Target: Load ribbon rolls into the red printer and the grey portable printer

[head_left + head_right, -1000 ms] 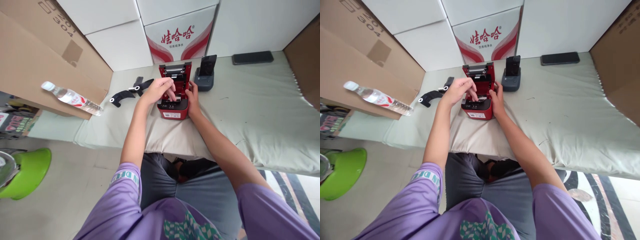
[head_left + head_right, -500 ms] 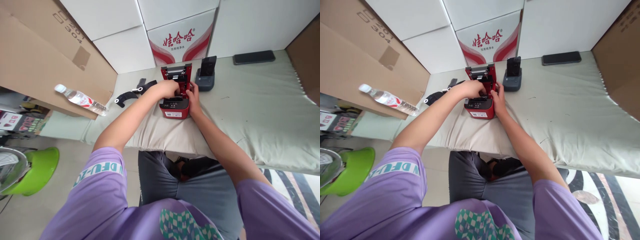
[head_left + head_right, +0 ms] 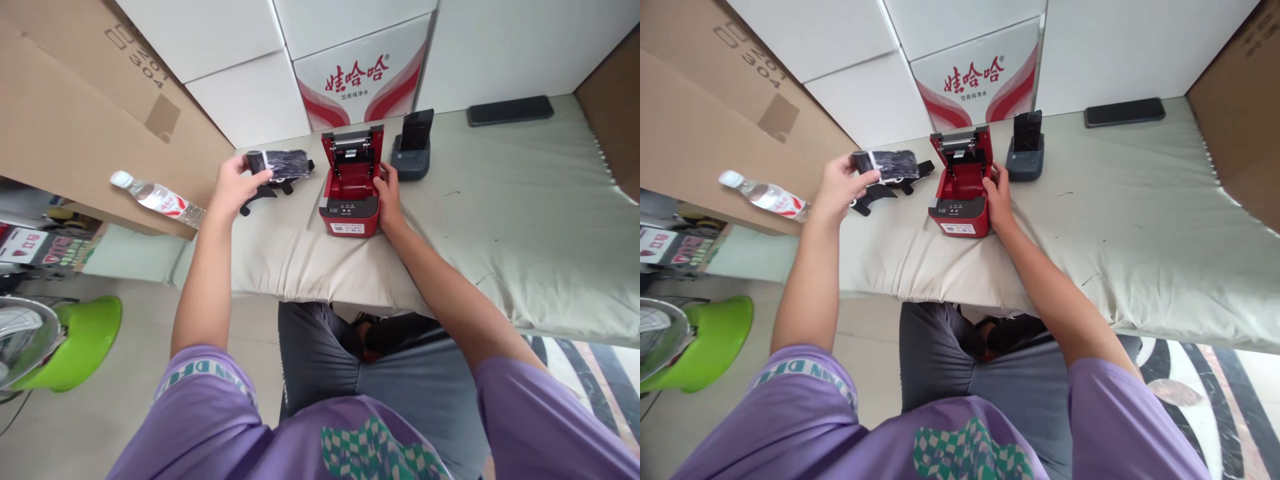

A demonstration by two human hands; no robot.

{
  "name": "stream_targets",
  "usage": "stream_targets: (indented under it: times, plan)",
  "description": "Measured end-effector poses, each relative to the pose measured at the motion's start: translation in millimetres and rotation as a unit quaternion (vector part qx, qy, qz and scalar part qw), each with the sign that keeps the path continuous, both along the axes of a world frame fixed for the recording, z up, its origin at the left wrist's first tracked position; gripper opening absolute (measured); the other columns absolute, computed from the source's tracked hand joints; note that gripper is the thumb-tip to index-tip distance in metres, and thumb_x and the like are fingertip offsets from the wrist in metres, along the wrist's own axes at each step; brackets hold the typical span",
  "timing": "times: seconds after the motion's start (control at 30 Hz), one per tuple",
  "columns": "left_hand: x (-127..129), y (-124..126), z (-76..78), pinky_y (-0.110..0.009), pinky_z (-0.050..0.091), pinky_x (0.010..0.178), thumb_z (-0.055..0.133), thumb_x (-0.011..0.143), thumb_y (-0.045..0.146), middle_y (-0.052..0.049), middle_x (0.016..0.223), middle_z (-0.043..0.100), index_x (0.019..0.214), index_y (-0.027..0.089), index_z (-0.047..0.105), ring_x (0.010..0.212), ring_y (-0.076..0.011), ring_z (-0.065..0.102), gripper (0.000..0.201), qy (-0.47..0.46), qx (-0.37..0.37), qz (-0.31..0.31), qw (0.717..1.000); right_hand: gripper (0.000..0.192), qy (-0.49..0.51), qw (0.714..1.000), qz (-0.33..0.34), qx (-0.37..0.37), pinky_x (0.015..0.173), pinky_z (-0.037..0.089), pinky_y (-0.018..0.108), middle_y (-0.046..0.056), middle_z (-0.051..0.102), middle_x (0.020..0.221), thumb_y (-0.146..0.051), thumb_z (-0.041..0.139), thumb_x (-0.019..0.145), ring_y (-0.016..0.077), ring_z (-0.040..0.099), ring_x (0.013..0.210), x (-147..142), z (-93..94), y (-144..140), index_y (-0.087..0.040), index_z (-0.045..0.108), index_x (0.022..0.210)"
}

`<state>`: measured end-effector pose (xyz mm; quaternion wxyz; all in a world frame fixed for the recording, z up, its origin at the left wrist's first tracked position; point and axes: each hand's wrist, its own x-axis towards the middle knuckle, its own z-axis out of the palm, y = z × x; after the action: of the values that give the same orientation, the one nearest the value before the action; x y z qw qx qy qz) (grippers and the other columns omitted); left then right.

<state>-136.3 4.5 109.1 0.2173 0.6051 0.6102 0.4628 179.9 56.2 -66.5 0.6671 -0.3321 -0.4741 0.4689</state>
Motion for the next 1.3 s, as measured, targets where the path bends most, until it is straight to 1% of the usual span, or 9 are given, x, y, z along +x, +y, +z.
stream_targets:
  times: [0.13, 0.3, 0.5, 0.67, 0.83, 0.93, 1.07, 1.2, 1.3]
  plan:
    - [-30, -20, -42.9, -0.018, 0.036, 0.043, 0.086, 0.068, 0.031, 0.002, 0.078, 0.06, 0.09, 0.019, 0.058, 0.057, -0.006, 0.048, 0.038, -0.029, -0.065, 0.077, 0.995, 0.085, -0.001, 1.0, -0.006, -0.005, 0.126, 0.043, 0.055, 0.003, 0.062, 0.138, -0.089, 0.071, 0.07, 0.0292, 0.058, 0.137, 0, 3.0, -2, -0.037, 0.05, 0.133]
    - [-46, -33, -86.1, -0.021, 0.039, 0.049, 0.081, 0.071, 0.035, 0.002, 0.082, 0.064, 0.109, 0.02, 0.061, 0.059, -0.0089, 0.051, 0.045, 0.011, -0.062, 0.121, 0.991, 0.088, 0.008, 1.0, -0.009, -0.007, 0.125, 0.044, 0.057, 0.003, 0.063, 0.134, -0.091, 0.073, 0.066, 0.03, 0.058, 0.135, 0, 3.4, 0, -0.036, 0.052, 0.131]
    - [-59, -23, -106.8, -0.025, 0.054, 0.079, 0.073, 0.08, 0.031, -0.002, 0.1, 0.07, 0.104, 0.018, 0.069, 0.084, -0.0134, 0.064, 0.028, 0.122, 0.0, 0.196, 0.973, 0.084, -0.018, 1.0, -0.004, 0.004, 0.125, 0.043, 0.057, 0.004, 0.061, 0.138, -0.091, 0.068, 0.071, 0.0301, 0.056, 0.138, 1, 2.8, 0, -0.038, 0.051, 0.134]
    - [-61, -27, -115.4, -0.028, 0.051, 0.078, 0.078, 0.082, 0.037, -0.001, 0.097, 0.074, 0.116, 0.021, 0.07, 0.076, -0.0143, 0.06, 0.038, 0.187, -0.077, 0.203, 0.958, 0.087, -0.007, 1.0, -0.004, 0.0, 0.128, 0.041, 0.057, 0.004, 0.061, 0.137, -0.092, 0.07, 0.067, 0.0306, 0.056, 0.139, 0, 2.8, 0, -0.038, 0.052, 0.132]
    - [-56, -33, -114.9, -0.039, 0.055, 0.097, 0.083, 0.079, 0.043, -0.007, 0.119, 0.076, 0.122, 0.025, 0.067, 0.105, -0.025, 0.07, 0.05, 0.227, -0.059, 0.213, 0.949, 0.086, -0.024, 1.0, -0.003, 0.007, 0.127, 0.041, 0.057, 0.004, 0.06, 0.141, -0.093, 0.066, 0.071, 0.0304, 0.054, 0.141, 0, 0.9, 1, -0.039, 0.05, 0.135]
    - [-52, -31, -104.0, -0.042, 0.052, 0.109, 0.082, 0.08, 0.046, -0.011, 0.134, 0.07, 0.126, 0.023, 0.064, 0.121, -0.028, 0.066, 0.054, 0.234, 0.003, 0.212, 0.949, 0.085, -0.027, 1.0, -0.002, 0.005, 0.127, 0.041, 0.056, 0.004, 0.059, 0.143, -0.091, 0.066, 0.072, 0.0301, 0.054, 0.142, 1, 0.5, 1, -0.039, 0.049, 0.137]
    - [-41, -13, -82.4, -0.046, 0.049, 0.115, 0.078, 0.085, 0.044, -0.01, 0.129, 0.073, 0.122, 0.022, 0.066, 0.126, -0.0292, 0.063, 0.044, 0.239, 0.046, 0.203, 0.948, 0.085, -0.026, 1.0, 0.003, 0.005, 0.128, 0.041, 0.055, 0.005, 0.06, 0.143, -0.09, 0.067, 0.073, 0.0297, 0.055, 0.143, 2, 0.7, 0, -0.038, 0.048, 0.137]
    - [-17, 17, -66.3, -0.06, 0.039, 0.12, 0.079, 0.084, 0.043, -0.009, 0.126, 0.078, 0.115, 0.024, 0.07, 0.132, -0.0344, 0.061, 0.037, 0.27, -0.023, 0.162, 0.949, 0.086, -0.021, 1.0, -0.001, 0.001, 0.127, 0.042, 0.056, 0.005, 0.06, 0.142, -0.089, 0.069, 0.071, 0.0302, 0.055, 0.142, 3, -0.2, 1, -0.037, 0.048, 0.135]
    - [7, 39, -64.2, -0.067, 0.028, 0.121, 0.083, 0.079, 0.045, -0.012, 0.125, 0.078, 0.112, 0.023, 0.072, 0.138, -0.0376, 0.056, 0.041, 0.311, -0.105, 0.105, 0.939, 0.085, -0.028, 1.0, 0.0, 0.0, 0.127, 0.042, 0.056, 0.005, 0.059, 0.143, -0.089, 0.069, 0.073, 0.0303, 0.055, 0.142, 4, -0.7, 1, -0.037, 0.048, 0.137]
